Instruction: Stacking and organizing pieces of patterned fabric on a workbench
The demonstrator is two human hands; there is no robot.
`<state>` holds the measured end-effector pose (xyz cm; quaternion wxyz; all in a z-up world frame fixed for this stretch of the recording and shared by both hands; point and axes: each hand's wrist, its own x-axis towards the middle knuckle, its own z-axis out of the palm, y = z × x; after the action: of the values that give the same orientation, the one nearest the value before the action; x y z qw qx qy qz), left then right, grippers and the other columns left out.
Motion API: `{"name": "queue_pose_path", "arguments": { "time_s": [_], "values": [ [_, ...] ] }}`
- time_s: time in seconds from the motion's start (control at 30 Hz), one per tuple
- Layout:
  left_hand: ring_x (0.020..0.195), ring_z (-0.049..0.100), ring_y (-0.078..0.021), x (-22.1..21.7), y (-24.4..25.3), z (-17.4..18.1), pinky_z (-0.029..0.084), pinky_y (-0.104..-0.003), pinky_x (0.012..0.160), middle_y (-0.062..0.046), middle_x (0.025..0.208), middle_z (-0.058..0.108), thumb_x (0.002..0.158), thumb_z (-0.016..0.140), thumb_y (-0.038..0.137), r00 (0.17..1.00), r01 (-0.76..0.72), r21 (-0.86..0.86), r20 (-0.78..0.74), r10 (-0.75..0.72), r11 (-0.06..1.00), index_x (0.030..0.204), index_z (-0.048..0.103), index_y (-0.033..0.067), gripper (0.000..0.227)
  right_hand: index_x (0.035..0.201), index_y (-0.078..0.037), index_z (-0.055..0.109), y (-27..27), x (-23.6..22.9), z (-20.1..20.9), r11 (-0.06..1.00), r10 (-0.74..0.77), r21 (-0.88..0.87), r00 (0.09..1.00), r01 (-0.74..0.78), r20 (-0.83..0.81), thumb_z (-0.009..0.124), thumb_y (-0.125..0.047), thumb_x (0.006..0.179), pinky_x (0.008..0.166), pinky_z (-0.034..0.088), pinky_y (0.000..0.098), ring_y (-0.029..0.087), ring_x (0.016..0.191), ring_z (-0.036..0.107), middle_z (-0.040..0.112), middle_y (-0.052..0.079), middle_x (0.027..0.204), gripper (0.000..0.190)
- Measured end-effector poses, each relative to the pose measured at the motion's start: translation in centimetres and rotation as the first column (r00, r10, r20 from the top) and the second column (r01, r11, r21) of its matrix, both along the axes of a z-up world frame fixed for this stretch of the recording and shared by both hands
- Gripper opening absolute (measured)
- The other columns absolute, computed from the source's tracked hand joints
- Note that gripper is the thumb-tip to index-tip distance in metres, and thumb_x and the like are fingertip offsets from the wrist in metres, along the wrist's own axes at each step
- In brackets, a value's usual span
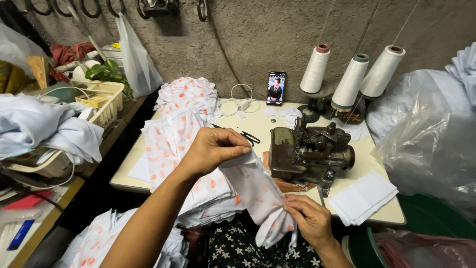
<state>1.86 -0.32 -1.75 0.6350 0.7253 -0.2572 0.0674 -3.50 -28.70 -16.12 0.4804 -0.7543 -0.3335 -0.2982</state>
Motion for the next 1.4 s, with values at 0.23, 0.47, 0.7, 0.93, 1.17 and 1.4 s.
{"name": "queue_pose_path", "arguments": {
  "time_s": [0.23, 0.47, 0.7, 0.93, 1.17, 1.4],
  "values": [
    [0.074, 0.065, -0.0075, 7.8, -3.1, -5.0, 0.053, -0.019, 0.072, -0.002, 0.080, 0.073, 0.077, 0.085, 0.009, 0.995, 0.040, 0.069, 0.090, -0.047, 0.997, 0.083, 0.071, 0.0095, 0.015, 0.103, -0.002, 0.075, -0.5, 1.4, -10.4, 0.950, 0.120, 0.303, 0.805, 0.077, -0.581, 0.081, 0.000, 0.075, 0.068, 0.063, 0.0232, 0.014, 0.071, 0.073, 0.078, 0.010, 0.085, 0.029],
    [0.068, 0.064, -0.0066, 13.6, -10.2, -15.6, 0.051, -0.022, 0.063, -0.001, 0.076, 0.074, 0.076, 0.081, -0.001, 0.995, 0.039, 0.250, -0.094, -0.016, 0.968, 0.077, 0.068, 0.0126, 0.019, 0.089, 0.004, 0.078, -1.2, 0.4, -18.0, 0.921, 0.231, 0.323, 0.362, 0.217, -0.903, 0.075, 0.005, 0.084, 0.060, 0.050, 0.0276, 0.017, 0.062, 0.062, 0.077, 0.012, 0.075, 0.006],
    [0.091, 0.053, -0.0247, 4.7, -12.7, -12.3, 0.052, -0.036, 0.081, -0.009, 0.099, 0.061, 0.096, 0.061, 0.021, 0.954, -0.295, 0.539, 0.120, 0.274, 0.789, 0.092, 0.066, 0.0039, 0.018, 0.080, 0.003, 0.075, -3.6, -1.4, -19.6, 0.922, 0.329, 0.381, 0.381, 0.068, -0.864, 0.079, -0.002, 0.083, 0.052, 0.045, 0.0256, 0.013, 0.054, 0.057, 0.071, 0.011, 0.063, 0.007],
    [0.103, 0.056, -0.0368, 4.3, -15.0, -19.2, 0.047, -0.047, 0.094, -0.024, 0.115, 0.060, 0.097, 0.057, 0.004, 0.752, -0.529, 0.540, 0.656, 0.068, 0.654, 0.128, 0.057, -0.0113, 0.034, 0.090, 0.008, 0.077, -6.8, -2.0, -20.3, 0.914, 0.357, 0.401, 0.356, 0.058, -0.864, 0.083, 0.013, 0.075, 0.058, 0.055, 0.0305, 0.018, 0.064, 0.069, 0.079, 0.017, 0.074, 0.017],
    [0.116, 0.053, -0.0423, 4.8, -16.1, -20.3, 0.042, -0.051, 0.098, -0.030, 0.131, 0.056, 0.095, 0.047, 0.008, 0.751, -0.541, 0.551, 0.657, 0.070, 0.636, 0.132, 0.055, -0.0066, 0.040, 0.094, 0.010, 0.073, -9.9, -0.6, -21.6, 0.864, 0.492, 0.483, 0.439, -0.143, -0.752, 0.080, 0.006, 0.078, 0.068, 0.061, 0.0315, 0.019, 0.071, 0.076, 0.084, 0.020, 0.083, 0.017],
    [0.122, 0.052, -0.0431, 5.1, -16.0, -20.5, 0.040, -0.049, 0.102, -0.031, 0.135, 0.054, 0.094, 0.045, 0.005, 0.750, -0.541, 0.600, 0.662, 0.014, 0.590, 0.141, 0.049, -0.0041, 0.048, 0.095, 0.014, 0.075, -9.7, -1.4, -20.4, 0.834, 0.479, 0.551, 0.464, 0.025, -0.746, 0.077, 0.012, 0.075, 0.072, 0.061, 0.0374, 0.026, 0.076, 0.077, 0.083, 0.026, 0.086, 0.020]
  ]
}}
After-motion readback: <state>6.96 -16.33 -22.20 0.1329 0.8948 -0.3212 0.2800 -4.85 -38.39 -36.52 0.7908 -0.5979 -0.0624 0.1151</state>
